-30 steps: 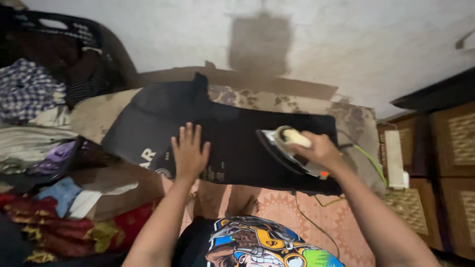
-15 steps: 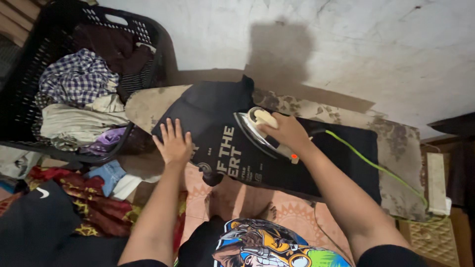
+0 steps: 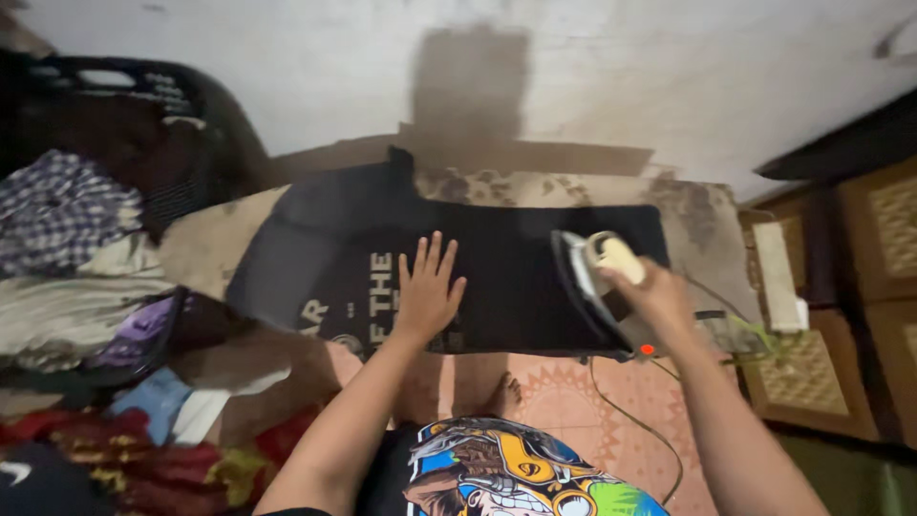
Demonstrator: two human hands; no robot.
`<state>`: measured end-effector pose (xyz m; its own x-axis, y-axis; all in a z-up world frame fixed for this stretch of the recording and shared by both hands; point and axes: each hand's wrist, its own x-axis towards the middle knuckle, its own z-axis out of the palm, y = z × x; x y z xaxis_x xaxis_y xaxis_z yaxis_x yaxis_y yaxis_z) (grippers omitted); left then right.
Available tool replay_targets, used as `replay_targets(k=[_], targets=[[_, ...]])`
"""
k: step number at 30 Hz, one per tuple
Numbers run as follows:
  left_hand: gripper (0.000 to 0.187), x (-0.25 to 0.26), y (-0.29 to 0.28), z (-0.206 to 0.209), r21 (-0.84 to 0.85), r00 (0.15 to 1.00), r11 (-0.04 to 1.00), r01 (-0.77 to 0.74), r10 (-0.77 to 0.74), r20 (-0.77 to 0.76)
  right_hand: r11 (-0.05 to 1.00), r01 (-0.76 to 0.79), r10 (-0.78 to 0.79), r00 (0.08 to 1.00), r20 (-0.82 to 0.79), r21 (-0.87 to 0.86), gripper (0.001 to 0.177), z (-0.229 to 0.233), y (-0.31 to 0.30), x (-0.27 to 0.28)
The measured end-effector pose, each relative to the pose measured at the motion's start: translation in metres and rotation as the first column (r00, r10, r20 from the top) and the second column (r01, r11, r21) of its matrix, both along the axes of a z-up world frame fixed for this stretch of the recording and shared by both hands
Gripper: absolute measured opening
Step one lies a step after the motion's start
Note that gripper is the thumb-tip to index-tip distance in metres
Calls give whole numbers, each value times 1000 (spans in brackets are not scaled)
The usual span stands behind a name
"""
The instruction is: The person irons a black t-shirt on a small ironing board, repeatedly smoothing the fabric with an electric iron. They adjust the shirt's position and flip it to iron both sides before folding it and placing it on a nearby chair.
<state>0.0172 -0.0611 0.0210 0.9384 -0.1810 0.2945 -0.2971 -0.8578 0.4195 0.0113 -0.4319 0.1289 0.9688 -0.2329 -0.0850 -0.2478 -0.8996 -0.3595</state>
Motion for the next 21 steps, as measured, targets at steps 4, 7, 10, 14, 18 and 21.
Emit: replay_targets(k=[4, 7, 10, 14, 18, 21], targets=[[68, 4, -48, 3, -13, 994, 995, 104, -104, -41, 976, 211, -208, 976, -68, 45, 69, -12, -117, 14], [68, 6, -78, 4, -2, 985, 987, 163, -162, -61, 955, 240, -236, 971, -41, 175, 64, -16, -181, 25], [67, 7, -100, 5, 12, 978, 981, 195, -193, -73, 921, 147, -219, 961, 166, 362, 53, -17, -219, 37], [66, 7, -118, 2, 21, 978, 981, 190, -188, -89, 545, 8, -472, 829, 299, 838, 43, -28, -220, 51], [66, 9, -128, -2, 34, 980, 983, 182, -178, -88, 350, -235, -559, 725, 403, 907, 57, -46, -201, 61], [64, 9, -127, -5, 32, 983, 985, 168, -165, -75, 281, -300, -604, 683, 411, 912, 55, -63, -198, 40]])
